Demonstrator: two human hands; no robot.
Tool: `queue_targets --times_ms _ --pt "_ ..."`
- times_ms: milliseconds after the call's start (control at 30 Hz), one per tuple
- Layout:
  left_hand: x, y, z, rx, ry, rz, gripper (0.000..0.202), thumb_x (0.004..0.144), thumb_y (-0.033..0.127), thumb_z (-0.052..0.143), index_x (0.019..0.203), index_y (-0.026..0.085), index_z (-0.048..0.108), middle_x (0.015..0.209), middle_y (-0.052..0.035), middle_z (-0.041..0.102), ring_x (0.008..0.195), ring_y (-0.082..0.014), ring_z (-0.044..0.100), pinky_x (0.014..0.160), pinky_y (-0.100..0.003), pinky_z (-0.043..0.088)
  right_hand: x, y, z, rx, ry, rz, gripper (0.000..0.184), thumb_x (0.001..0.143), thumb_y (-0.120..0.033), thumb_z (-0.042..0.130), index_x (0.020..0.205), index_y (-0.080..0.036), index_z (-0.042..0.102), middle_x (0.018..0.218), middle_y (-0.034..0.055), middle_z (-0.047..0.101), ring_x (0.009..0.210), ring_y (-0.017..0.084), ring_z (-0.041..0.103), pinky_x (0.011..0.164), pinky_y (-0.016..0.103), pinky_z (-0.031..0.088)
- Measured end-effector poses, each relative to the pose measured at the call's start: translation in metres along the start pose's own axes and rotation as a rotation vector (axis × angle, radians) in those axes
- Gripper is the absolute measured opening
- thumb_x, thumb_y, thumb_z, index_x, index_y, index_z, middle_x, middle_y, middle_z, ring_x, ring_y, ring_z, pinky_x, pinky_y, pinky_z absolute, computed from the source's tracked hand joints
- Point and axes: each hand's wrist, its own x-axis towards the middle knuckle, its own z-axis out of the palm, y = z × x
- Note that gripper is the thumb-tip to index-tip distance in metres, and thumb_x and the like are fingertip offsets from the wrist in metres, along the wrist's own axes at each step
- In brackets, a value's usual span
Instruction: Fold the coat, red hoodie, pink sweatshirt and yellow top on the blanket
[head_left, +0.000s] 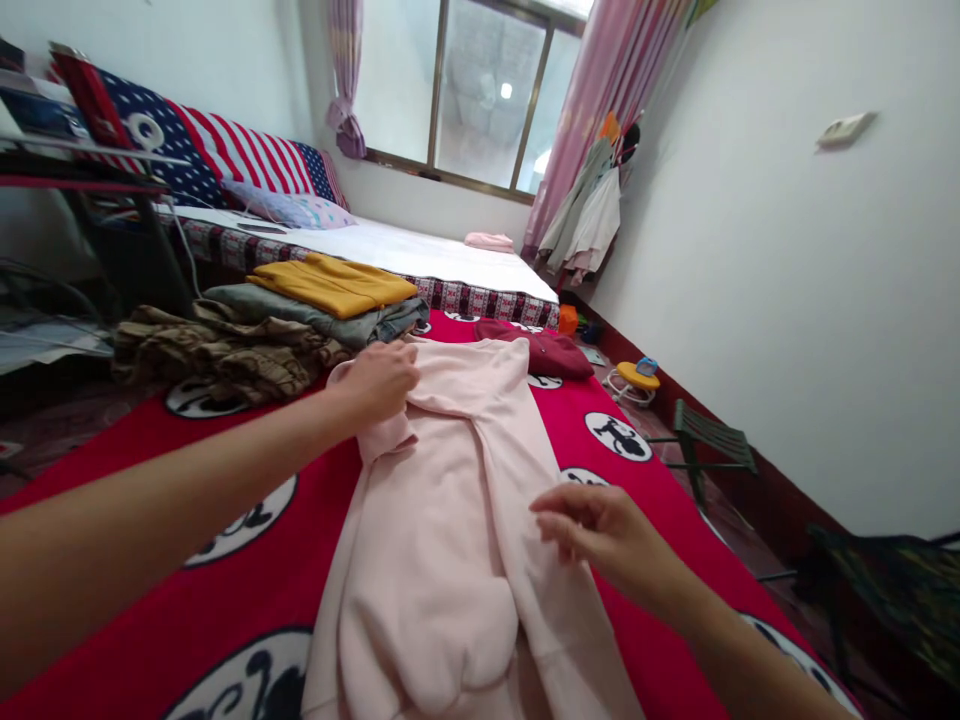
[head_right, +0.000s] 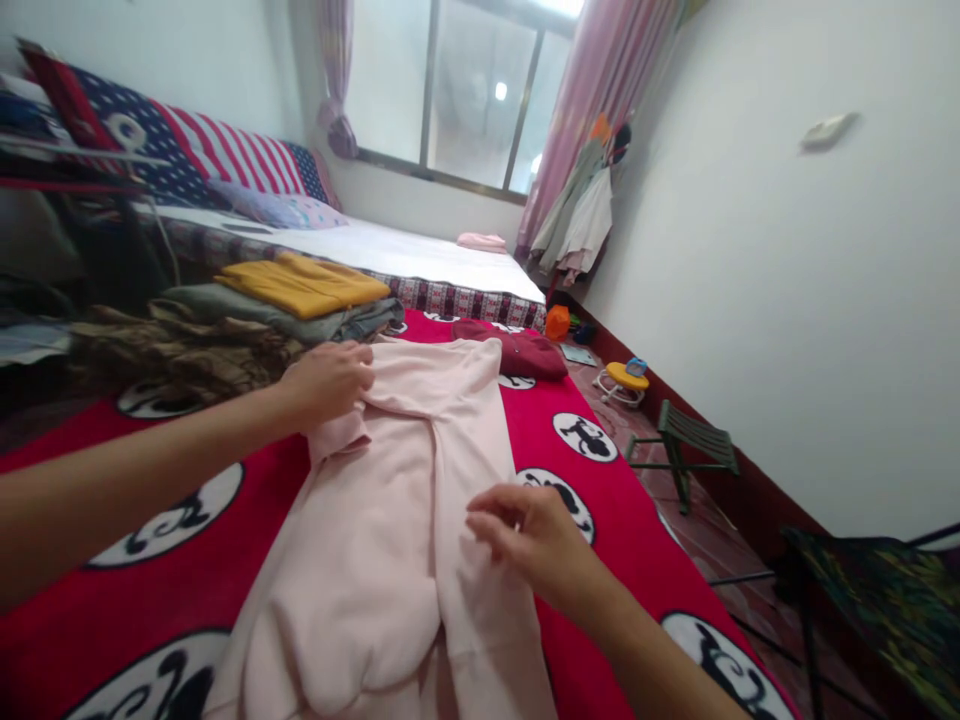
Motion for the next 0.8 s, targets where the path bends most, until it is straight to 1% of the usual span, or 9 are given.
queue_targets --times_ms 67,100,200,300,400,500,633,733,800 --pt "-0.004 0.029 0.017 -0.203 0.09 0.048 0.024 0.087 0.017 0.052 0.101 0.017 0.071 0.114 -0.0117 0.063 0.104 -0.0241 0.06 0.092 -0.037 0.046 0.043 0.009 -0.011 -0.059 0.19 -0.11 0.026 0.082 -0.039 0.061 0.09 -0.016 0.072 0.078 0.0061 0.071 0.066 0.017 0.064 0.062 0.028 0.051" --pt "-0.005 0.043 0.026 -0.301 0.13 0.071 0.031 0.09 0.026 0.051 0.116 0.019 0.066 0.127 -0.0124 0.059 0.113 -0.0249 0.057 0.098 -0.038 0.045 0.067 0.015 -0.016 -0.109 0.291 -0.173 0.025 0.082 -0.036 0.06 0.092 -0.016 0.071 0.085 0.0077 0.072 0.074 0.019 0.066 0.069 0.031 0.052" --pt "-0.007 0.076 0.049 -0.474 0.148 0.057 0.048 0.094 0.045 0.048 0.136 0.024 0.054 0.148 -0.0132 0.043 0.134 -0.0289 0.044 0.11 -0.047 0.034 0.135 0.034 -0.025 -0.328 0.465 -0.335 0.033 0.083 -0.028 0.054 0.11 -0.015 0.067 0.114 0.0131 0.068 0.104 0.025 0.064 0.092 0.038 0.05" --pt "-0.009 0.09 0.066 -0.516 0.092 0.007 0.052 0.095 0.05 0.044 0.14 0.025 0.05 0.151 -0.0138 0.04 0.142 -0.0314 0.033 0.115 -0.054 0.026 0.191 0.049 -0.022 -0.588 0.418 -0.381 0.051 0.088 -0.026 0.047 0.136 -0.01 0.052 0.142 0.0173 0.051 0.133 0.025 0.045 0.112 0.04 0.036" --pt "-0.01 0.091 0.074 -0.5 0.06 -0.008 0.056 0.094 0.053 0.042 0.143 0.026 0.046 0.153 -0.0142 0.038 0.144 -0.0329 0.029 0.116 -0.054 0.023 0.232 0.057 -0.013 -0.812 0.285 -0.272 0.063 0.094 -0.037 0.042 0.151 -0.012 0.032 0.159 0.0144 0.023 0.148 0.027 0.019 0.117 0.049 0.023" --pt "-0.01 0.091 0.077 -0.477 0.049 -0.007 0.055 0.094 0.055 0.041 0.143 0.029 0.046 0.153 -0.0136 0.037 0.144 -0.0331 0.028 0.116 -0.055 0.021 0.261 0.06 -0.006 -0.9 0.131 -0.101 0.063 0.097 -0.051 0.03 0.155 -0.025 0.021 0.163 0.0048 0.004 0.15 0.029 0.004 0.114 0.063 0.017" --pt "-0.009 0.092 0.077 -0.455 0.043 -0.016 0.055 0.094 0.055 0.041 0.142 0.031 0.047 0.154 -0.0115 0.037 0.145 -0.0321 0.027 0.117 -0.054 0.02 0.281 0.055 -0.005 -0.886 0.039 0.042 0.066 0.096 -0.06 0.02 0.155 -0.031 0.012 0.163 0.0025 -0.006 0.15 0.026 0.0 0.112 0.065 0.015" --pt "-0.01 0.092 0.075 -0.458 0.032 -0.017 0.054 0.093 0.055 0.042 0.141 0.031 0.049 0.154 -0.0107 0.037 0.144 -0.0318 0.028 0.116 -0.053 0.021 0.277 0.048 -0.004 -0.844 0.026 0.107 0.067 0.097 -0.06 0.021 0.156 -0.029 0.01 0.163 0.0054 -0.006 0.15 0.025 -0.001 0.113 0.064 0.012" --pt "-0.011 0.091 0.073 -0.467 0.039 -0.014 0.051 0.094 0.052 0.043 0.138 0.03 0.051 0.152 -0.0103 0.04 0.142 -0.0314 0.032 0.116 -0.052 0.022 0.263 0.046 -0.002 -0.826 0.015 0.129 0.067 0.098 -0.057 0.022 0.156 -0.025 0.011 0.163 0.0081 -0.001 0.15 0.025 0.001 0.115 0.062 0.01"
